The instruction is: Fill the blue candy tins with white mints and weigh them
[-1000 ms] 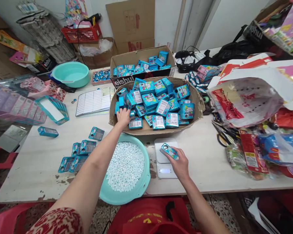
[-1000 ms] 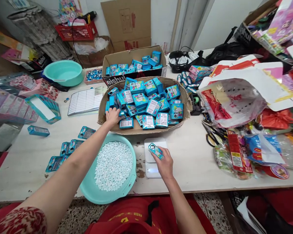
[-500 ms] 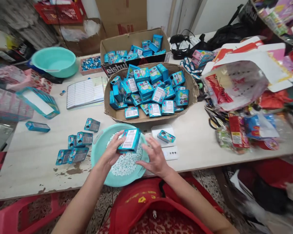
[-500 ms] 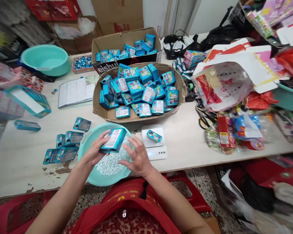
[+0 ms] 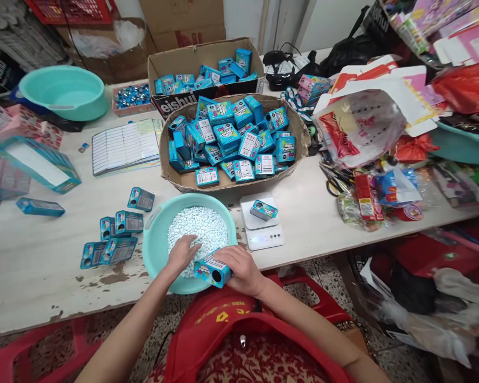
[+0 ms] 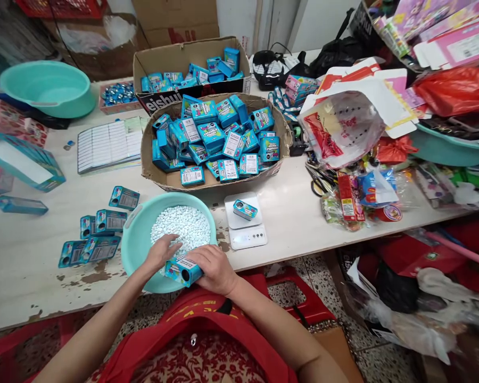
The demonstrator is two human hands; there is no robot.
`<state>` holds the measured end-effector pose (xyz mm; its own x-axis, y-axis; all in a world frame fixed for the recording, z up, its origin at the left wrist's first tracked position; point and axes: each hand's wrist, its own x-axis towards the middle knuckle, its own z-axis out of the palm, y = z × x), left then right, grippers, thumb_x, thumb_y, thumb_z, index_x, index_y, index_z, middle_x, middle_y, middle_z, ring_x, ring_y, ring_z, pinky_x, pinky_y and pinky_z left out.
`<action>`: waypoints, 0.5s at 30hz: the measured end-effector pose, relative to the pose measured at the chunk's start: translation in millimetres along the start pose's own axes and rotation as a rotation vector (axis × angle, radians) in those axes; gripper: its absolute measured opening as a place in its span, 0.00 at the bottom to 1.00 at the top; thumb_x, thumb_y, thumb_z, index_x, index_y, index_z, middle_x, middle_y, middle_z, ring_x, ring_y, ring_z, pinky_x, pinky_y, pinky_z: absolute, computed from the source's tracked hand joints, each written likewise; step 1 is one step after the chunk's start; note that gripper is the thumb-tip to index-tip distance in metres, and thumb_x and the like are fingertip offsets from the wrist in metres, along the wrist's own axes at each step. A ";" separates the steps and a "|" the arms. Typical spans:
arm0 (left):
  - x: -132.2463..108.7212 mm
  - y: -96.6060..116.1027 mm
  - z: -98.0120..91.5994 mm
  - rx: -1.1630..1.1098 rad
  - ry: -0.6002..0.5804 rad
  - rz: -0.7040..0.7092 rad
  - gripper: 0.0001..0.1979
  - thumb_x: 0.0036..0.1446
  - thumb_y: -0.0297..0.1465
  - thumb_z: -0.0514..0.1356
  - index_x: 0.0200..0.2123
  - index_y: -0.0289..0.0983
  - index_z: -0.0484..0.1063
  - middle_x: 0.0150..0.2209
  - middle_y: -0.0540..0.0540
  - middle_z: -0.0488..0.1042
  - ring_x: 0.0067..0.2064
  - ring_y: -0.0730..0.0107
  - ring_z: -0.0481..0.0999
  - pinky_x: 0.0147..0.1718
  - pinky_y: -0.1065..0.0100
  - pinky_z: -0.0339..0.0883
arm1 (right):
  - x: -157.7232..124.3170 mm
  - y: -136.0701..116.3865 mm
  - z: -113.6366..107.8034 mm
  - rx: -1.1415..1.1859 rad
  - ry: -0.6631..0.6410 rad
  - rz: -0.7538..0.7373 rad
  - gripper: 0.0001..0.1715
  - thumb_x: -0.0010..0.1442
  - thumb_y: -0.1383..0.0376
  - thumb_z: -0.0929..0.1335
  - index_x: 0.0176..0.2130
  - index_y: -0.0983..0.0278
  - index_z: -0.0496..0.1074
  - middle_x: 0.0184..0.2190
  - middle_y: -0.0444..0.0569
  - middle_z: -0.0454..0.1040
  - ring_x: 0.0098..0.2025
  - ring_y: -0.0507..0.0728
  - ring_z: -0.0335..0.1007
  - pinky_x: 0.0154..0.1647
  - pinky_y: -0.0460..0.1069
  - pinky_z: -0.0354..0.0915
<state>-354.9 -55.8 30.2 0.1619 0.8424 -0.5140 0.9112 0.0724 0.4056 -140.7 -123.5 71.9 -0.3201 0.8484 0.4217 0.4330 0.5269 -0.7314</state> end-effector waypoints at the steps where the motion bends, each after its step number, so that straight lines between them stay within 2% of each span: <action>1: 0.9 -1.2 5.7 0.081 -0.014 0.025 0.17 0.56 0.35 0.56 0.48 0.35 0.71 0.48 0.38 0.72 0.51 0.54 0.70 0.50 0.59 0.62 | -0.8 0.0 0.1 0.008 0.002 0.006 0.17 0.59 0.63 0.64 0.49 0.62 0.68 0.40 0.52 0.78 0.44 0.58 0.73 0.42 0.53 0.68; 3: -2.3 0.4 14.7 0.167 -0.040 0.037 0.16 0.56 0.34 0.57 0.48 0.36 0.71 0.47 0.39 0.72 0.51 0.53 0.70 0.49 0.58 0.63 | -2.3 0.2 -0.4 0.017 0.019 0.011 0.17 0.58 0.64 0.65 0.49 0.62 0.68 0.40 0.52 0.78 0.43 0.58 0.73 0.42 0.54 0.68; 5: -7.7 7.1 17.7 0.216 -0.001 0.038 0.15 0.57 0.34 0.56 0.47 0.37 0.71 0.46 0.39 0.72 0.50 0.53 0.71 0.48 0.58 0.64 | -4.0 0.4 -3.3 0.031 0.051 0.006 0.18 0.58 0.65 0.65 0.49 0.62 0.67 0.41 0.52 0.78 0.43 0.58 0.74 0.42 0.54 0.69; 8: -4.4 30.7 10.2 0.131 0.206 0.159 0.15 0.61 0.34 0.53 0.50 0.37 0.68 0.46 0.40 0.71 0.51 0.57 0.70 0.50 0.60 0.64 | -9.2 1.5 -14.4 0.069 0.135 0.042 0.20 0.56 0.66 0.68 0.49 0.61 0.68 0.41 0.52 0.78 0.43 0.58 0.74 0.43 0.54 0.69; 10: 11.9 58.3 2.3 0.010 0.365 0.323 0.15 0.63 0.33 0.51 0.51 0.37 0.66 0.47 0.40 0.71 0.51 0.59 0.70 0.50 0.61 0.64 | -15.4 3.7 -25.7 0.107 0.216 0.139 0.22 0.53 0.65 0.71 0.48 0.60 0.68 0.41 0.51 0.77 0.43 0.58 0.73 0.43 0.54 0.70; 12: 37.9 94.2 -2.0 -0.051 0.435 0.503 0.15 0.63 0.32 0.51 0.52 0.38 0.66 0.49 0.40 0.71 0.52 0.60 0.69 0.51 0.59 0.64 | -22.6 7.0 -38.1 0.126 0.307 0.274 0.22 0.51 0.65 0.73 0.46 0.59 0.69 0.40 0.50 0.76 0.42 0.58 0.73 0.43 0.53 0.70; 13: 52.2 113.6 -1.8 -0.045 0.410 0.593 0.15 0.62 0.31 0.52 0.52 0.38 0.65 0.50 0.40 0.71 0.52 0.60 0.69 0.52 0.59 0.63 | -25.9 8.8 -44.0 0.126 0.343 0.340 0.22 0.50 0.65 0.74 0.45 0.59 0.69 0.39 0.50 0.76 0.41 0.58 0.73 0.42 0.53 0.70; 15: 77.8 150.8 3.3 0.026 0.265 0.753 0.19 0.58 0.32 0.57 0.54 0.39 0.64 0.52 0.40 0.69 0.55 0.58 0.67 0.53 0.57 0.62 | -30.4 11.6 -53.9 0.119 0.380 0.440 0.19 0.50 0.65 0.74 0.44 0.60 0.70 0.39 0.49 0.75 0.41 0.57 0.73 0.43 0.53 0.70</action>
<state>-203.6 18.9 48.9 0.6450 0.7589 0.0892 0.6019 -0.5766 0.5525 -80.5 -140.4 79.4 0.2018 0.9563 0.2117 0.3521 0.1308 -0.9268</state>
